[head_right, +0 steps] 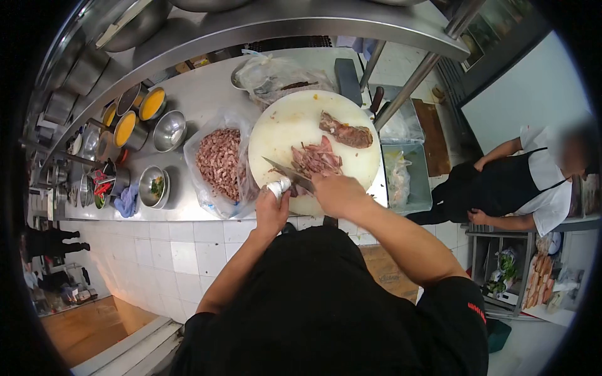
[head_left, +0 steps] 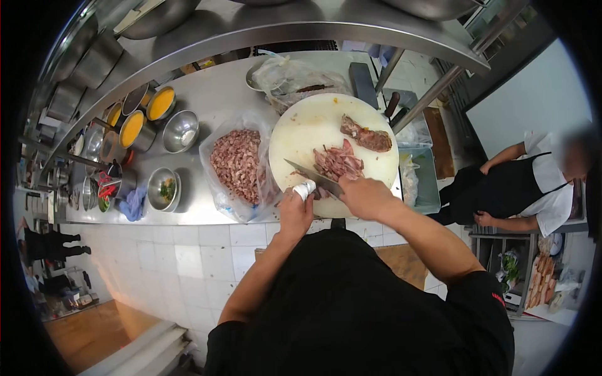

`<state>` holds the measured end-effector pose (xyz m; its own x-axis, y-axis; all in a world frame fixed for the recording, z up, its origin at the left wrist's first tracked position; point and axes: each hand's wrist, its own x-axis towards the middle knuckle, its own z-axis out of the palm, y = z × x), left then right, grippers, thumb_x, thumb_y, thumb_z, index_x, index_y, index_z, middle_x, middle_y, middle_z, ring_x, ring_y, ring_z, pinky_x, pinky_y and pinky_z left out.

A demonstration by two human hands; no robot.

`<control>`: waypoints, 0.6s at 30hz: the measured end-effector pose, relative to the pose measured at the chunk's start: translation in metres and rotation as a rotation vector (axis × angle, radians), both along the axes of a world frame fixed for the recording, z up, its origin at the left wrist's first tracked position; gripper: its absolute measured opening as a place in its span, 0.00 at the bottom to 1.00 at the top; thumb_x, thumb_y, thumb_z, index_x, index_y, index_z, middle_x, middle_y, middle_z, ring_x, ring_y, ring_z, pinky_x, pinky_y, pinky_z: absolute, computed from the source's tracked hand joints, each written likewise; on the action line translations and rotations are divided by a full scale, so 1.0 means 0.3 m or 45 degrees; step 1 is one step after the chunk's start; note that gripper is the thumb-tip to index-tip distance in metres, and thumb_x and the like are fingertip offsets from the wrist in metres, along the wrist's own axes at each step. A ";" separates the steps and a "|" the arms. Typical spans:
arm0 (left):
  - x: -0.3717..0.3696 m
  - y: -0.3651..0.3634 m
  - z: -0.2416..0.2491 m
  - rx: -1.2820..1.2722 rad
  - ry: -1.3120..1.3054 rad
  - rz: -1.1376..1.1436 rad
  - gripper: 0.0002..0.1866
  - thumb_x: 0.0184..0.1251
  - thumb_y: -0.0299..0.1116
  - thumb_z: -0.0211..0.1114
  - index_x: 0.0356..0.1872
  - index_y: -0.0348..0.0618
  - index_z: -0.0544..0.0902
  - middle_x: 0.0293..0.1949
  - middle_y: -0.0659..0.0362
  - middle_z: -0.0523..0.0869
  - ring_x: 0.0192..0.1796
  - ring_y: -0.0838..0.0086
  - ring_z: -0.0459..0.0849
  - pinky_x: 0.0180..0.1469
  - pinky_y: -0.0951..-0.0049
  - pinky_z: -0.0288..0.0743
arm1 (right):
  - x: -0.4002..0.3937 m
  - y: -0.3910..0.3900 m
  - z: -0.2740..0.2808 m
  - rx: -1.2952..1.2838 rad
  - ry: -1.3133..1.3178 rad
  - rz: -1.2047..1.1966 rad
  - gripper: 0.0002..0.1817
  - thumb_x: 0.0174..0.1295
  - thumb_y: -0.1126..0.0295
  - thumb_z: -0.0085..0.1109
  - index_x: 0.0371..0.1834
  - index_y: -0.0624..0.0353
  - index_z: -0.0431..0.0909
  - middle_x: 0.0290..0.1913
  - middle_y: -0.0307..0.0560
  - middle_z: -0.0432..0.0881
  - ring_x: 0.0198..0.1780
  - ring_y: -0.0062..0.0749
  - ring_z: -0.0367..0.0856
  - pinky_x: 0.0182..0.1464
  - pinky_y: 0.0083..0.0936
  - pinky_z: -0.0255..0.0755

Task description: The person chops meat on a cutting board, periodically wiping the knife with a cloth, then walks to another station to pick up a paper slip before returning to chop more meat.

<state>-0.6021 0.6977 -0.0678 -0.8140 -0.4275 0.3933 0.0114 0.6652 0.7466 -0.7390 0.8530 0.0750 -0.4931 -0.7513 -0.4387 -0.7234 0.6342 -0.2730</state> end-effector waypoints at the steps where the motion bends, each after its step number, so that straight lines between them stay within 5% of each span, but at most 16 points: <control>1: 0.003 0.000 -0.002 -0.004 0.002 -0.003 0.14 0.67 0.21 0.71 0.53 0.36 0.87 0.48 0.43 0.89 0.51 0.44 0.86 0.55 0.51 0.80 | -0.038 -0.001 -0.005 -0.002 -0.060 0.034 0.15 0.71 0.71 0.56 0.57 0.64 0.79 0.49 0.60 0.91 0.54 0.60 0.90 0.56 0.50 0.83; 8: -0.014 0.007 0.001 -0.059 0.063 0.053 0.14 0.68 0.21 0.71 0.54 0.37 0.87 0.46 0.44 0.90 0.49 0.45 0.87 0.52 0.51 0.81 | 0.060 -0.004 0.080 0.203 0.060 0.056 0.14 0.69 0.72 0.56 0.55 0.65 0.79 0.48 0.63 0.90 0.54 0.58 0.90 0.56 0.50 0.84; 12: -0.011 0.004 0.007 -0.042 0.017 0.042 0.14 0.66 0.20 0.71 0.53 0.37 0.87 0.44 0.46 0.90 0.47 0.46 0.88 0.51 0.52 0.81 | 0.002 0.004 -0.010 -0.006 -0.019 0.000 0.15 0.69 0.73 0.55 0.56 0.67 0.80 0.48 0.64 0.90 0.53 0.58 0.91 0.55 0.49 0.85; 14: -0.012 -0.003 0.008 0.027 0.051 0.056 0.14 0.66 0.20 0.71 0.52 0.38 0.88 0.44 0.46 0.91 0.47 0.46 0.88 0.51 0.52 0.81 | -0.013 0.005 -0.001 -0.066 0.127 0.179 0.14 0.71 0.70 0.57 0.55 0.67 0.76 0.40 0.63 0.90 0.45 0.60 0.92 0.46 0.52 0.85; 15: 0.001 0.004 -0.002 0.114 0.062 0.074 0.14 0.66 0.20 0.71 0.52 0.38 0.88 0.44 0.46 0.91 0.47 0.46 0.88 0.51 0.52 0.81 | 0.017 -0.024 0.107 0.107 0.031 0.121 0.17 0.70 0.72 0.55 0.60 0.67 0.78 0.49 0.63 0.90 0.54 0.59 0.91 0.55 0.50 0.85; 18: 0.010 -0.002 -0.034 -0.038 0.106 0.049 0.14 0.66 0.19 0.71 0.52 0.38 0.88 0.44 0.46 0.91 0.47 0.47 0.88 0.51 0.52 0.81 | 0.080 -0.005 0.026 0.095 0.057 0.083 0.16 0.70 0.71 0.57 0.58 0.66 0.79 0.47 0.63 0.90 0.53 0.59 0.91 0.54 0.49 0.86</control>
<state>-0.5992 0.6970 -0.0780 -0.7612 -0.4452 0.4716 0.0464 0.6880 0.7242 -0.7149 0.8515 0.0828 -0.4646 -0.7487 -0.4729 -0.7743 0.6026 -0.1933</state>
